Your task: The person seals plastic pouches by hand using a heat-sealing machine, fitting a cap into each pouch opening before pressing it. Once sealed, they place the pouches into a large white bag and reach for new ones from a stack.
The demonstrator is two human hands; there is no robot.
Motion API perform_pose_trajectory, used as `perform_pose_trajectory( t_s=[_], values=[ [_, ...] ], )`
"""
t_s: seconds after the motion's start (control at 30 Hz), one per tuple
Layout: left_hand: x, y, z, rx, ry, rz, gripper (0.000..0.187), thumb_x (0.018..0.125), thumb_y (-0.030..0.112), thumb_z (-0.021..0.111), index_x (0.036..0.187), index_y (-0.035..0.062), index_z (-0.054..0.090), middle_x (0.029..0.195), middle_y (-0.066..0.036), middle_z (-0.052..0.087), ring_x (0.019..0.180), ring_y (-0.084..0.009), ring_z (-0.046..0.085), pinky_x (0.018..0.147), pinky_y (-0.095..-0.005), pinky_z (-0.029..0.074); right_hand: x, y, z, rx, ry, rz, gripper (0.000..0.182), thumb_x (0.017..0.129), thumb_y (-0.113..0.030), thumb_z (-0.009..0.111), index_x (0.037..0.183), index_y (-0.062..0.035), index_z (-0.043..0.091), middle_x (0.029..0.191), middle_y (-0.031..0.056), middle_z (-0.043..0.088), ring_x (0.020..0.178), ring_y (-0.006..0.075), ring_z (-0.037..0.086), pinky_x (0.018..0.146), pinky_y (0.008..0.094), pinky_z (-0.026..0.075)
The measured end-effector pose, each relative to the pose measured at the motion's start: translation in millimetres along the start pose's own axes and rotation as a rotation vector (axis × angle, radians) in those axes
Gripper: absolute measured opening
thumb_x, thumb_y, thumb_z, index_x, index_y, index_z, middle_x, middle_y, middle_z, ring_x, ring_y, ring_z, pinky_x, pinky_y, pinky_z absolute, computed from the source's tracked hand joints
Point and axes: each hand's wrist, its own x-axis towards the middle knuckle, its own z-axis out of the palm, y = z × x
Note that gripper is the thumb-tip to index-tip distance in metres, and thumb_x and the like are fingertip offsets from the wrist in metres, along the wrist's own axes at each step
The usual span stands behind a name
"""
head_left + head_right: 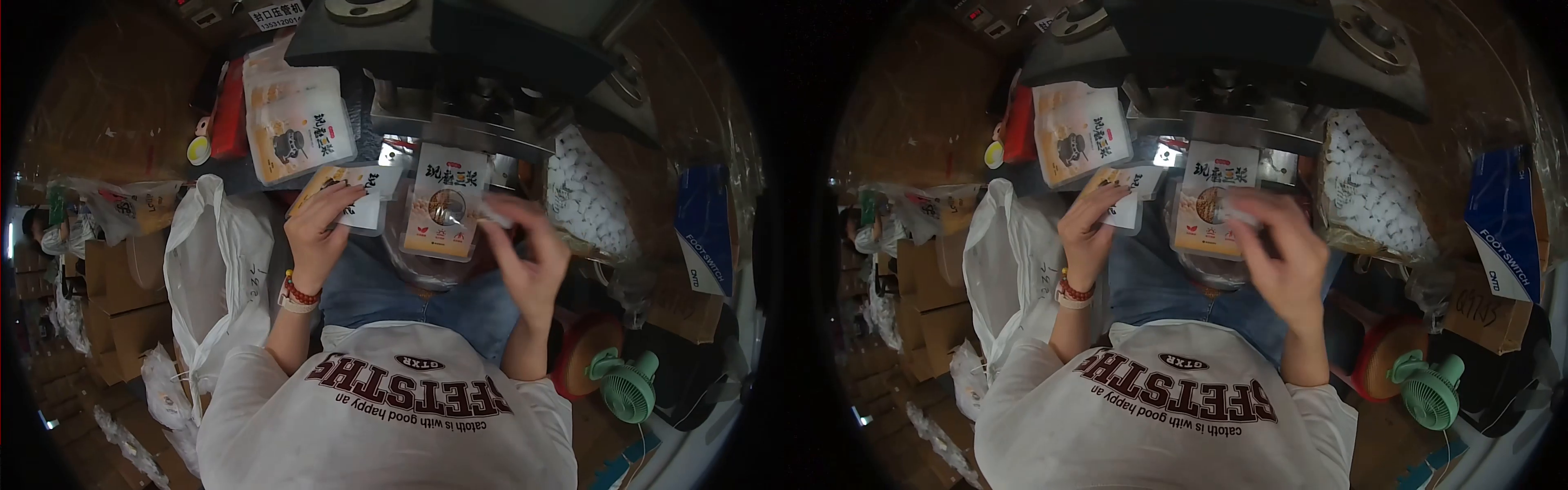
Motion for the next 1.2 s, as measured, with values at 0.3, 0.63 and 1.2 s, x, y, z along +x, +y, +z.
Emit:
perform_pose_trajectory(
  t_s=[0.3,0.63,1.2],
  values=[
    [4.2,45.2,8.3,-0.358,-0.293,0.161,0.030,0.070,-0.004,0.061,0.098,0.0040,0.068,0.092,-0.009,0.070,0.081,-0.0229,0.069,0.069,-0.0283,0.054,3.2,-12.7,5.3,0.008,-0.259,-0.276,0.035,0.074,0.003,0.070,0.108,0.0001,0.064,0.101,0.0109,0.065,0.081,0.0224,0.062,0.069,0.0282,0.049],
    [38.0,19.7,90.8,-1.230,-0.423,-0.974,0.026,0.089,0.016,0.064,0.103,-0.0061,0.062,0.096,-0.011,0.068,0.080,-0.0150,0.067,0.069,-0.0261,0.055,5.1,49.8,-55.6,-0.451,0.269,0.298,0.030,0.085,-0.008,0.064,0.114,-0.0007,0.060,0.101,0.0136,0.066,0.084,0.0230,0.063,0.078,0.0315,0.048],
    [-4.4,-81.2,4.8,0.619,-0.248,-0.053,0.065,0.075,0.022,0.070,0.134,0.0107,0.046,0.139,-0.005,0.047,0.129,-0.0231,0.043,0.107,-0.0462,0.029,-17.2,59.9,-28.6,0.188,0.502,0.354,0.027,0.095,-0.015,0.056,0.114,0.0031,0.050,0.109,0.0195,0.063,0.091,0.0189,0.063,0.085,0.0306,0.048]
  ],
)
